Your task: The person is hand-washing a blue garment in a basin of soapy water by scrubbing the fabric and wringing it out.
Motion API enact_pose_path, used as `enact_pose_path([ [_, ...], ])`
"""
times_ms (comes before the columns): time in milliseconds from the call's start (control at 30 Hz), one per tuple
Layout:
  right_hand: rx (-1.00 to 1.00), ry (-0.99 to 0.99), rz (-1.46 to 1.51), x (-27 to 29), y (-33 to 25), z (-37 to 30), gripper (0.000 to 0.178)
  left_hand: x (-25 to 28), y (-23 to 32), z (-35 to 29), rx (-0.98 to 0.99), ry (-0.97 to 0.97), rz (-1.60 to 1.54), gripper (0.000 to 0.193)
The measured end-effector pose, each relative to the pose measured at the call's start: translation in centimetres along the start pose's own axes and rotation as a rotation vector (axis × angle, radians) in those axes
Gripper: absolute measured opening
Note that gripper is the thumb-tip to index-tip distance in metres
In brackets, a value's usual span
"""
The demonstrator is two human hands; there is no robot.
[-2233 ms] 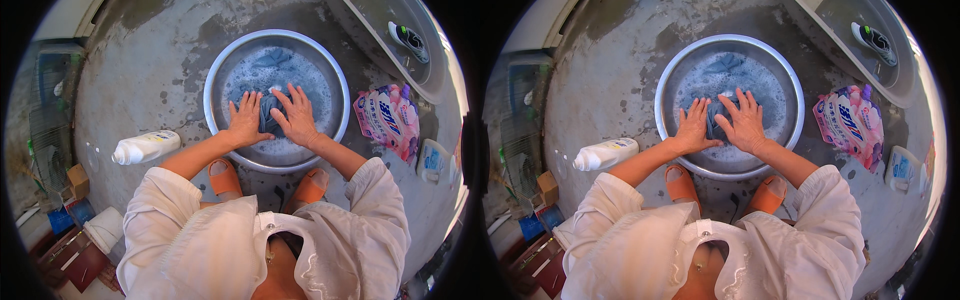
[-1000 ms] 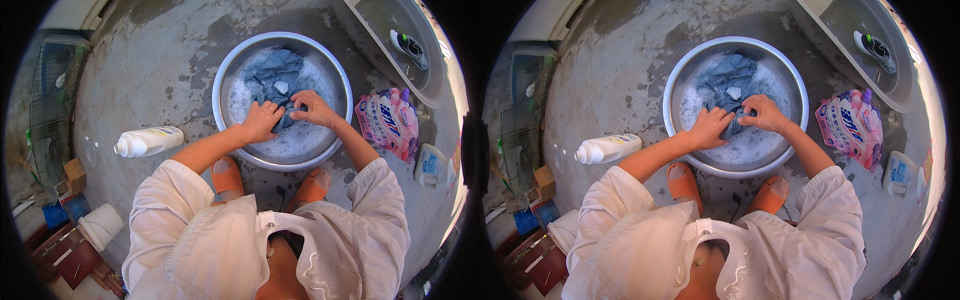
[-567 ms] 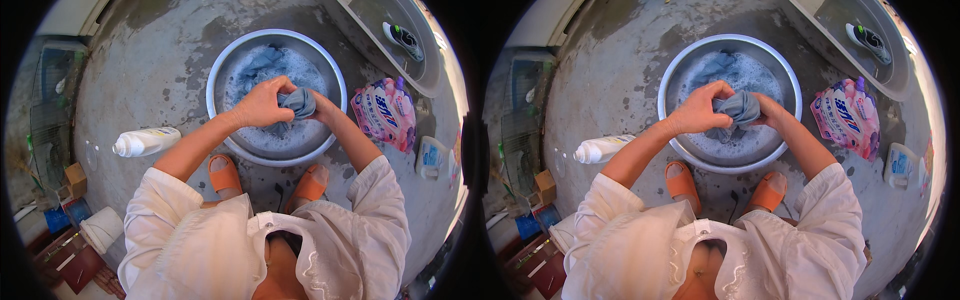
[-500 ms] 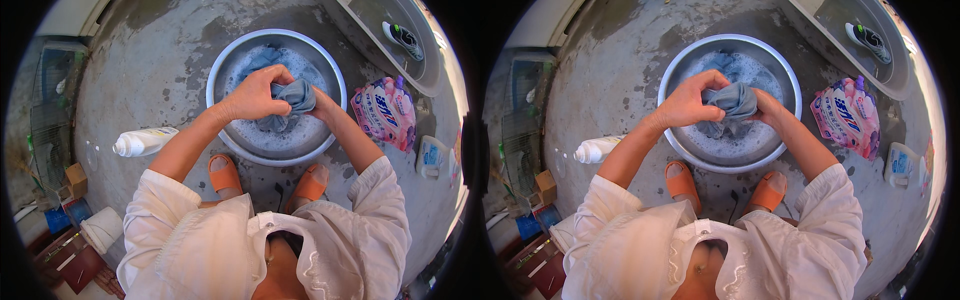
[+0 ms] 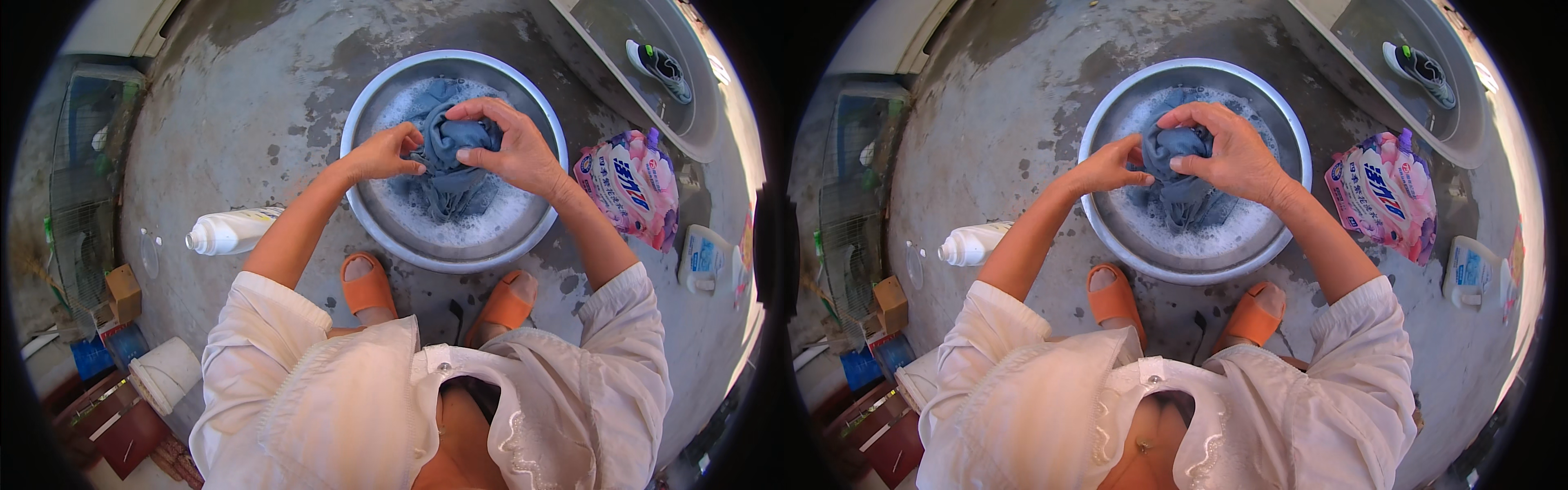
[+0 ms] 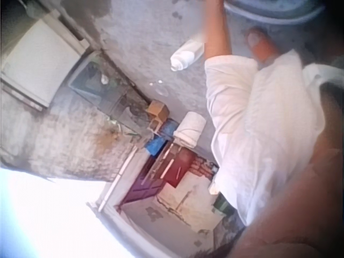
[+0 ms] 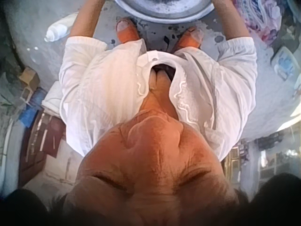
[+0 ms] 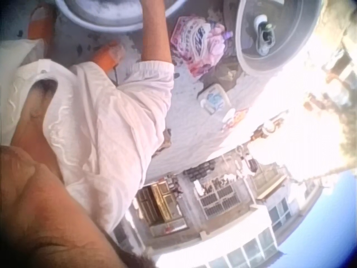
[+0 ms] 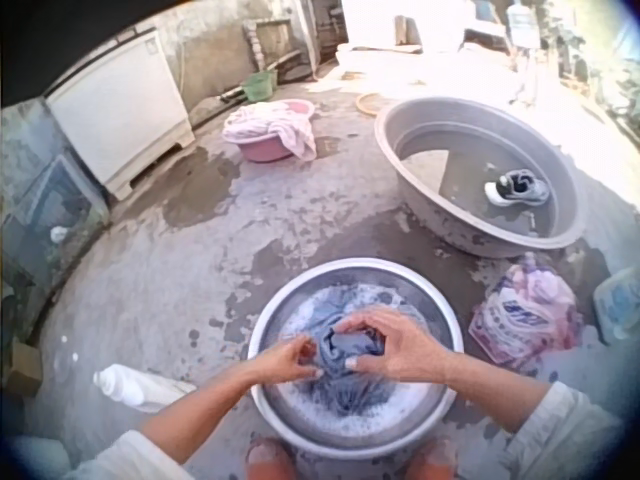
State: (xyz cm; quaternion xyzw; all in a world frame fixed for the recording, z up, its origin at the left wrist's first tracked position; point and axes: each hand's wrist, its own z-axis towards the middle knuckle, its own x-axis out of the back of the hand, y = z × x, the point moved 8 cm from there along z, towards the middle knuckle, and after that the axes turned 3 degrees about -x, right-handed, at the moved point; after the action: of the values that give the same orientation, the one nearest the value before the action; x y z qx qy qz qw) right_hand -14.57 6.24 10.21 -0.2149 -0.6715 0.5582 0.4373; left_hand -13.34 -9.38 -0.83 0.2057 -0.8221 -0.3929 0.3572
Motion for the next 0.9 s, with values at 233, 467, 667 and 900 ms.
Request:
enact_pose_path([
  [233, -0.204, 0.144, -0.630, -4.4, 7.2, -5.1, 0.057, -7.4, -0.6, 0.7, 0.052, 0.040, 0.553, 0.113],
  [467, -0.368, 0.086, -0.691, -9.1, 12.8, -6.8, 0.070, -10.3, -2.7, 3.7, -0.008, 0.199, 0.776, 0.105],
  [667, -0.293, 0.266, -0.620, -8.0, 15.6, -2.7, 0.047, -8.5, -3.6, 6.9, -0.026, 0.031, 0.624, 0.087],
  [900, -0.619, 0.152, -0.486, -4.6, 21.0, 2.2, 0.039, -7.5, -5.1, 9.2, 0.128, -0.115, 0.300, 0.100],
])
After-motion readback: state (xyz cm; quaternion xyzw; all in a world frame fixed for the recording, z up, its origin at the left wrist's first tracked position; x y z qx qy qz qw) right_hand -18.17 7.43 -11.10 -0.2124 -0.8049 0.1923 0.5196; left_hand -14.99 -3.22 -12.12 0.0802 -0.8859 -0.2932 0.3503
